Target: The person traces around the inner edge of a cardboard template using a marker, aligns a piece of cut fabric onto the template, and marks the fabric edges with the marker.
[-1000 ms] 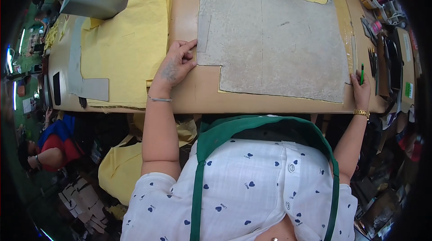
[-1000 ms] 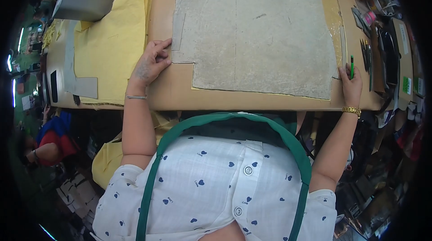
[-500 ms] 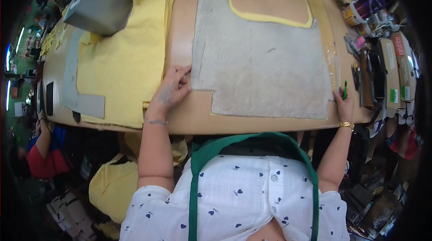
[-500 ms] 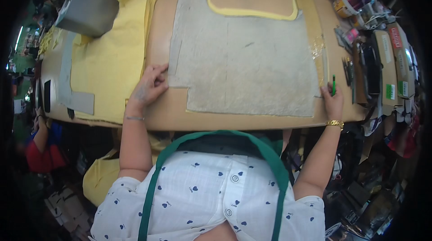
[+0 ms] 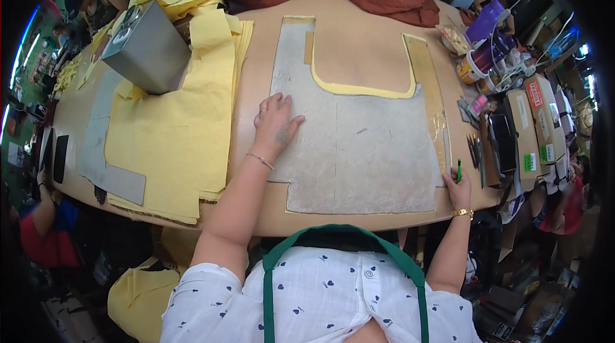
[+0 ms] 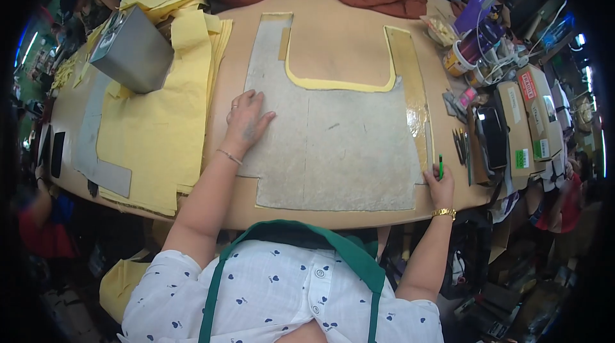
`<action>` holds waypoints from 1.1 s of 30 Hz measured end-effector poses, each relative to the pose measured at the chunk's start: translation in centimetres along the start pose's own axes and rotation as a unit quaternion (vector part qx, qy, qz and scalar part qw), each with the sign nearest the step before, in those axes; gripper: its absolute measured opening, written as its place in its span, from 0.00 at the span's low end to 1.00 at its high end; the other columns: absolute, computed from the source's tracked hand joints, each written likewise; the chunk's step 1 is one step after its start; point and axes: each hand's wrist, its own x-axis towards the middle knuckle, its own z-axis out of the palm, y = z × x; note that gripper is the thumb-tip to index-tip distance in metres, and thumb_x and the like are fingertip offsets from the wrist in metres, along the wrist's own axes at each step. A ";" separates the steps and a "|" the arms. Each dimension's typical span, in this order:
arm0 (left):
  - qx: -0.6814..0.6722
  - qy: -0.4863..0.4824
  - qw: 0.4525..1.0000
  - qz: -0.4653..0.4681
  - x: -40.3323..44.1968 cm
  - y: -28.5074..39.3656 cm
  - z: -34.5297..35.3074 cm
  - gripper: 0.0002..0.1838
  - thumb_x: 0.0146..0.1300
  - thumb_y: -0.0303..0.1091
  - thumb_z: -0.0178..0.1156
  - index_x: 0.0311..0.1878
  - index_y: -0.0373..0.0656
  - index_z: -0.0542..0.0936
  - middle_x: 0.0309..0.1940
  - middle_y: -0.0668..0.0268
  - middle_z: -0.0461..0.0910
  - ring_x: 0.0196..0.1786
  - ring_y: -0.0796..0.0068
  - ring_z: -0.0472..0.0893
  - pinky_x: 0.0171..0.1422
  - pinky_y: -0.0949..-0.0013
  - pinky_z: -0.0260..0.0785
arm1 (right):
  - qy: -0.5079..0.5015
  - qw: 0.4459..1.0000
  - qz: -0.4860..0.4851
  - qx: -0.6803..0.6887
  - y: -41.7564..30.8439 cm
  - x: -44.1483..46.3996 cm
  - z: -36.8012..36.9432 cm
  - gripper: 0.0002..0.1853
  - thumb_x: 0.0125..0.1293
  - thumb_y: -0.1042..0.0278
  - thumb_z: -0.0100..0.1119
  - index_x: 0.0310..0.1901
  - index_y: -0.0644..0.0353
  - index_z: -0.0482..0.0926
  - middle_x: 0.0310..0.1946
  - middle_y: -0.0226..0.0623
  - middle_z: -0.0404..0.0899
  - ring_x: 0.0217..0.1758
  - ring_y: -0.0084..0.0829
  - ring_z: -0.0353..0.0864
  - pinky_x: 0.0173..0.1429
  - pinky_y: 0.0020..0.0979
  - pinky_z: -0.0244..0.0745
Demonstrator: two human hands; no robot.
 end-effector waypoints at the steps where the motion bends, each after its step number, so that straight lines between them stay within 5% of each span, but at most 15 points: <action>1: 0.004 -0.005 1.000 -0.004 0.8 0.1 0.5 0.27 0.50 0.43 0.59 0.52 0.38 0.68 0.54 0.54 0.63 0.57 0.56 0.60 0.55 0.55 0.58 | 0.000 1.000 0.002 0.013 0.0 0.0 0.0 0.13 0.48 0.74 0.63 0.35 0.66 0.71 0.23 0.27 0.66 0.26 0.19 0.65 0.31 0.21 0.66; 22: 0.022 -0.041 0.999 -0.021 22.0 -3.6 5.9 0.24 0.57 0.50 0.48 0.55 0.50 0.68 0.58 0.65 0.61 0.63 0.67 0.56 0.59 0.47 0.51 | -0.037 0.995 0.097 0.010 -2.6 -0.2 -0.6 0.15 0.47 0.77 0.62 0.38 0.64 0.70 0.25 0.25 0.65 0.27 0.17 0.65 0.31 0.19 0.66; 33: 0.016 -0.072 0.997 -0.013 23.1 -4.7 6.6 0.26 0.58 0.51 0.45 0.58 0.54 0.65 0.63 0.67 0.54 0.67 0.67 0.50 0.62 0.40 0.42 | -0.075 0.982 0.170 0.013 -2.9 0.9 -1.2 0.17 0.44 0.77 0.63 0.36 0.60 0.68 0.23 0.22 0.62 0.26 0.15 0.62 0.31 0.17 0.63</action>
